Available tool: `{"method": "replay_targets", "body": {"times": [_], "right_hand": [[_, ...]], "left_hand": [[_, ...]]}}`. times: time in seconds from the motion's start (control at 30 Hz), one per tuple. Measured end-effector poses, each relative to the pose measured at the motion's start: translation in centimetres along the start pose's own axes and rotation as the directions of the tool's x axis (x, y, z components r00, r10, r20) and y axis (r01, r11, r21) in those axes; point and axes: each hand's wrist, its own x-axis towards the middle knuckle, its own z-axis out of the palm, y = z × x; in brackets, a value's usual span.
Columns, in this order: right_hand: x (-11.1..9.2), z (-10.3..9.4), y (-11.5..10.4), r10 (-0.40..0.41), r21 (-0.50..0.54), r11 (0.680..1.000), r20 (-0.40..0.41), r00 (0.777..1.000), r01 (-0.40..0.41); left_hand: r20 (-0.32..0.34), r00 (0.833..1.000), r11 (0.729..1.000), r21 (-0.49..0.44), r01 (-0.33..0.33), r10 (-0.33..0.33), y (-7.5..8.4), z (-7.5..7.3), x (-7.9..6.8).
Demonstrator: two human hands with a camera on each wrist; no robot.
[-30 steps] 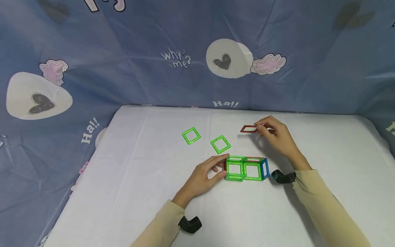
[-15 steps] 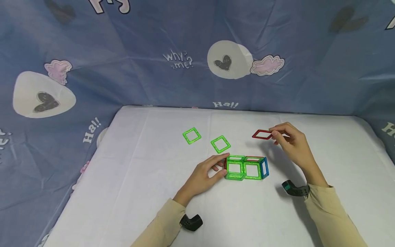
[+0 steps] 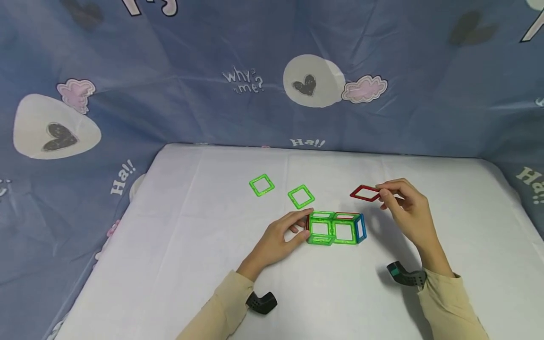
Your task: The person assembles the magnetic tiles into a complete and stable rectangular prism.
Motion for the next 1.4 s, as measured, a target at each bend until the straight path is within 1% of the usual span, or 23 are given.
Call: {"method": "replay_targets", "body": {"times": [0.1, 0.17, 0.2, 0.33, 0.4, 0.5, 0.63, 0.73, 0.9, 1.07, 1.23, 1.4], "right_hand": [[-0.2, -0.5, -1.3, 0.020, 0.014, 1.000, 0.032, 0.999, -0.021], [-0.2, -0.9, -2.0, 0.020, -0.002, 1.000, 0.067, 0.998, -0.020], [-0.3, -1.0, -2.3, 0.028, -0.003, 1.000, 0.091, 0.995, -0.028], [-0.2, -1.3, -3.3, 0.021, -0.046, 0.999, 0.203, 0.979, -0.012], [-0.1, -1.5, -3.6, 0.024, -0.069, 0.998, 0.248, 0.968, -0.007], [-0.1, -1.4, -2.9, 0.013, -0.102, 0.995, 0.295, 0.955, 0.018], [-0.2, -1.7, -1.5, -0.033, -0.102, 0.992, 0.328, 0.944, 0.070], [-0.3, -1.9, -1.4, -0.056, -0.099, 0.990, 0.348, 0.936, 0.096], [-0.4, -2.4, -1.5, -0.042, -0.133, 0.986, 0.367, 0.929, 0.097], [-0.4, -2.6, -1.9, -0.025, -0.201, 0.974, 0.371, 0.928, 0.107], [-0.4, -2.6, -1.9, -0.022, -0.233, 0.965, 0.389, 0.921, 0.121], [-0.5, -2.7, -1.9, 0.003, -0.269, 0.956, 0.405, 0.914, 0.116]], "left_hand": [[0.004, 1.000, 1.000, -0.001, -0.001, 0.001, 0.1, 0.2, 0.2], [0.005, 1.000, 1.000, -0.002, -0.004, 0.004, 0.1, 0.3, 0.3], [0.004, 1.000, 1.000, -0.003, -0.004, 0.005, 0.1, 0.3, 0.3], [0.001, 1.000, 1.000, -0.015, 0.003, -0.003, 0.0, 0.2, 0.1], [0.002, 1.000, 1.000, -0.029, 0.007, -0.007, 0.0, 0.3, 0.0], [-0.004, 1.000, 0.999, -0.037, 0.019, -0.020, -0.1, 0.2, -0.3], [-0.012, 1.000, 0.999, -0.037, 0.018, -0.018, -0.2, 0.2, -0.4], [-0.009, 1.000, 0.999, -0.041, 0.002, -0.002, 0.0, 0.1, -0.4], [-0.002, 1.000, 0.999, -0.040, -0.022, 0.022, 0.2, 0.1, -0.1], [0.001, 1.000, 0.999, -0.041, -0.021, 0.021, 0.2, 0.1, 0.0], [-0.001, 1.000, 0.999, -0.038, -0.023, 0.023, 0.1, 0.1, 0.0], [-0.002, 1.000, 0.999, -0.036, -0.017, 0.016, 0.2, 0.1, 0.0]]}}
